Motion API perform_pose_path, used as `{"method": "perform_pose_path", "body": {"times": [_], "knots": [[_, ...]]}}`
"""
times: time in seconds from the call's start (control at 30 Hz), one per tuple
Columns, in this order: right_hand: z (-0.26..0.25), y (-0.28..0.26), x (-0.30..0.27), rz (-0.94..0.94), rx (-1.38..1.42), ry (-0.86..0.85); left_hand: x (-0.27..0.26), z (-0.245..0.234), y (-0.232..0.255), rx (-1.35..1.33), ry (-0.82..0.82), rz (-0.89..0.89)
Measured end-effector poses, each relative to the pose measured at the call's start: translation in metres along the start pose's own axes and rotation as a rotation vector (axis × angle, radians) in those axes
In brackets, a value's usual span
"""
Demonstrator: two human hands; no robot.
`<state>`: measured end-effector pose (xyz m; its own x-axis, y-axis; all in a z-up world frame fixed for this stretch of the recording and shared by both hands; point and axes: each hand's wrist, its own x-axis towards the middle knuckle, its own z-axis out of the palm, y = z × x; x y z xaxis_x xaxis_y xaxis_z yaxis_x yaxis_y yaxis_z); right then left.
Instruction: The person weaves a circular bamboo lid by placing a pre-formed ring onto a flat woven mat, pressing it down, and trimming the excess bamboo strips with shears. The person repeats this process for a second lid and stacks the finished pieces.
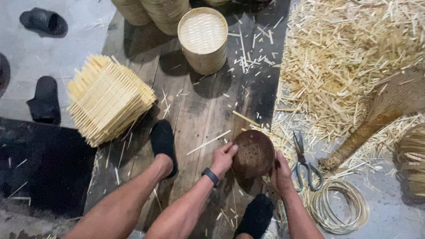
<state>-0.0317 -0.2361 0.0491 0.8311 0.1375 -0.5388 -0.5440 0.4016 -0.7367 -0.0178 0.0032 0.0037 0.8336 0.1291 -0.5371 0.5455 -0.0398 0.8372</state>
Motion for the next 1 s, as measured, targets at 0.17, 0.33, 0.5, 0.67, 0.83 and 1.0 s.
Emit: {"method": "perform_pose_path", "body": {"times": [0.17,0.33,0.5,0.67,0.83,1.0], "knots": [[0.028,0.029,0.007,-0.064,-0.645,0.155,0.007,-0.034,-0.014,0.121,0.125,0.149],[0.046,0.046,0.001,-0.072,-0.693,0.176,0.012,-0.110,0.069,0.646,0.392,0.509],[0.047,0.052,-0.004,0.105,-0.374,0.163,0.015,-0.259,0.187,1.301,0.752,0.317],[0.052,0.051,-0.005,0.101,-0.396,0.153,-0.010,-0.347,0.221,1.275,0.667,0.023],[0.055,0.047,-0.008,0.115,-0.342,0.155,-0.011,-0.377,0.197,1.081,0.670,0.278],[0.058,0.043,-0.011,0.119,-0.318,0.148,-0.008,-0.403,0.177,1.161,0.810,0.264]]}}
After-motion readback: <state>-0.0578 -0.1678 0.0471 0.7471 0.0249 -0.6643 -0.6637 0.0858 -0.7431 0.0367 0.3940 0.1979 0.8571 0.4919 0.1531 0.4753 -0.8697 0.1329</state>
